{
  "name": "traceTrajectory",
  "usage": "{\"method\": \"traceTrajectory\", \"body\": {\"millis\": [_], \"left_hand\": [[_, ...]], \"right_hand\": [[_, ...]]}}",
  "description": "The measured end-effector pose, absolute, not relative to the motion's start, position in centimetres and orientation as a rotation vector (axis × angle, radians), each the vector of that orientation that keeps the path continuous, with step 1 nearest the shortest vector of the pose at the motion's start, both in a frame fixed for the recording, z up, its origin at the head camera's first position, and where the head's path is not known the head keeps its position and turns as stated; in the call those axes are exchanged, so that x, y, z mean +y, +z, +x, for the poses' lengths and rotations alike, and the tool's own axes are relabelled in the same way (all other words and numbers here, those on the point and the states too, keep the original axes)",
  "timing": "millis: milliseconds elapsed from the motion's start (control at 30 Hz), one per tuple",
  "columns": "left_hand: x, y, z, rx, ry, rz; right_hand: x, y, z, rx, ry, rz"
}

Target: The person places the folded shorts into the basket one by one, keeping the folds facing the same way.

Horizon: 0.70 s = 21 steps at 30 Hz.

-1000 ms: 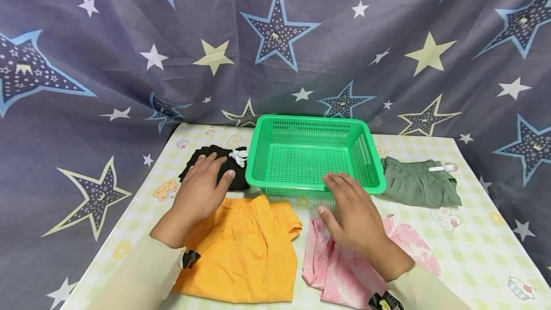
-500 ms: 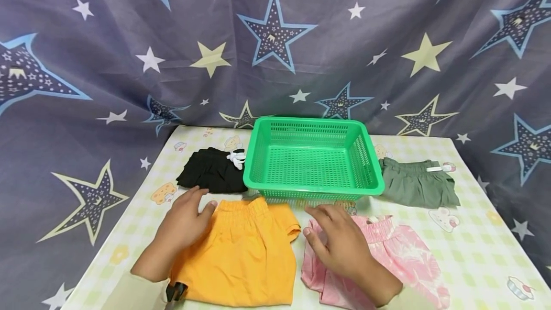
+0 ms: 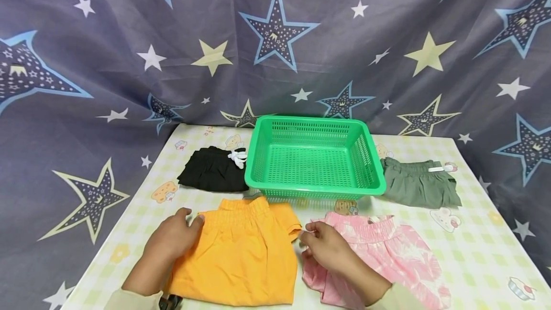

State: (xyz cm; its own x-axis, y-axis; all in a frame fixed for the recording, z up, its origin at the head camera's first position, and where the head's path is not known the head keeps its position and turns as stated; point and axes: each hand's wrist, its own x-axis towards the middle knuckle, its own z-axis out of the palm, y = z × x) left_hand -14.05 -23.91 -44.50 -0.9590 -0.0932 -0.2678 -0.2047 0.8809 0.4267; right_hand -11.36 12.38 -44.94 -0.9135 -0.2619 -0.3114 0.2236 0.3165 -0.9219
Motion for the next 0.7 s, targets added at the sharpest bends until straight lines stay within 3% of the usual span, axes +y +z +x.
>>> {"method": "traceTrajectory", "body": {"millis": [233, 700], "left_hand": [[-24.1, -44.8, -13.9, 2.746, 0.665, -0.264], [-24.4, -45.3, -13.7, 2.719, 0.701, -0.271]], "right_hand": [[11.6, -45.8, -11.2, 1.879, -1.77, 0.056], [10.0, -46.6, -10.9, 1.872, -1.732, 0.137]]}}
